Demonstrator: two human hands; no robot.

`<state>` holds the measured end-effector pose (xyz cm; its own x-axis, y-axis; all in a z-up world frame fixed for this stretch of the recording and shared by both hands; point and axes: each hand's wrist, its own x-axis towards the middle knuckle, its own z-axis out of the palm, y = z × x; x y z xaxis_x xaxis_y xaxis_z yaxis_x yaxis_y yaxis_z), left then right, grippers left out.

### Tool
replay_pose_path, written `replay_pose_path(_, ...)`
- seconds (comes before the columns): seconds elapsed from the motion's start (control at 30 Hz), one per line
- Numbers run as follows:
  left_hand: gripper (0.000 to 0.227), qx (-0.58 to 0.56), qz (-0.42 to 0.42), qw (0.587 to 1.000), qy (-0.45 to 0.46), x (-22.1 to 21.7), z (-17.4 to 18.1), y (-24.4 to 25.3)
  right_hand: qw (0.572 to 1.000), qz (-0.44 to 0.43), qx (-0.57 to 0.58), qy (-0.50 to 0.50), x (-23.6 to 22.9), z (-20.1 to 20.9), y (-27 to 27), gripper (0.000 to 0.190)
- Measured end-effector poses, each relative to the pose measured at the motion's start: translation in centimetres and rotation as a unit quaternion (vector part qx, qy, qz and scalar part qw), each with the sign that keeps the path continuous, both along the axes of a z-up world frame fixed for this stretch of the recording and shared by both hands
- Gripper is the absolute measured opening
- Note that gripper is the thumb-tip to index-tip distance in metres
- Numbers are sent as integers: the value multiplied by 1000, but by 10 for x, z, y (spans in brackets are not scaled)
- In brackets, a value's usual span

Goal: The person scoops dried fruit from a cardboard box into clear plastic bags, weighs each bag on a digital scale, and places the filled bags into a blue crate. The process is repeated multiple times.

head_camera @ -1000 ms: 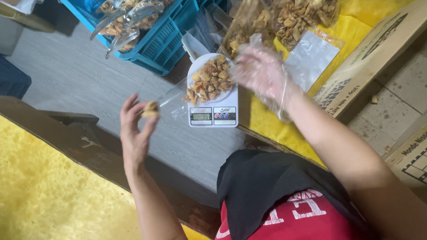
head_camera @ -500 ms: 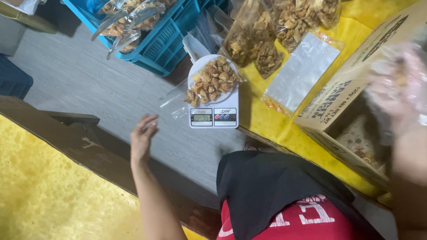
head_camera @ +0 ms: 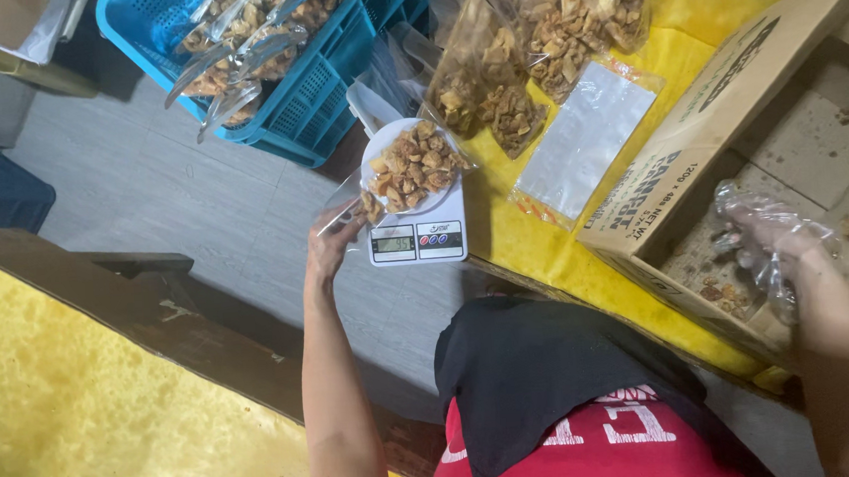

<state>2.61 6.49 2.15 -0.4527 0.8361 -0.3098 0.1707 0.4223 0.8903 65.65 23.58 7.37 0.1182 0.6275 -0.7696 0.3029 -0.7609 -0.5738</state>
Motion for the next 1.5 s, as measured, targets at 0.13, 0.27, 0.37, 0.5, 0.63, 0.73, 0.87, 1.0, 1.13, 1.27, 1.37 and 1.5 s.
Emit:
replay_pose_path(0.13, 37, 11, 36, 999, 11, 10, 20, 3, 997, 41, -19, -56, -20, 15, 6, 40)
replay_pose_path(0.27, 29, -42, 62, 997, 17, 19, 84, 6, 982, 95, 88, -136, -23, 26, 18, 47)
replay_pose_path(0.37, 24, 41, -53, 984, 163, 32, 151, 31, 993, -4, 85, -76, -24, 29, 26, 56)
replay_pose_path(0.5, 19, 150, -228, 908, 317, 74, 234, 83, 981, 45, 131, -134, -27, 25, 30, 49)
replay_pose_path(0.63, 17, 205, -346, 851, 339, 122, 272, 125, 970, 62, 190, -137, -10, 15, 25, 43)
replay_pose_path(0.73, 17, 195, -402, 820, 357, 138, 256, 156, 971, 4, 203, -126, 9, 4, 26, 44)
replay_pose_path(0.87, 15, 124, -455, 802, 367, 135, 169, 198, 936, 68, 319, -131, 29, -8, 22, 46)
replay_pose_path(1.0, 16, 53, -484, 758, 433, 112, 55, 236, 951, 39, 286, -108, 31, -6, 10, 44)
replay_pose_path(1.13, 14, 44, -460, 762, 453, 77, -19, 263, 960, 6, 270, -76, 12, 18, -1, 43)
replay_pose_path(1.27, 15, 25, -415, 770, 483, 56, -24, 283, 976, -20, 187, -115, -4, 57, -11, 41)
replay_pose_path(1.37, 15, 28, -407, 777, 480, 61, 20, 288, 982, -61, 149, -96, -11, 75, -14, 42)
replay_pose_path(1.5, 18, 134, -367, 803, 450, 114, 123, 276, 927, -265, 179, 196, -13, 83, -6, 44)
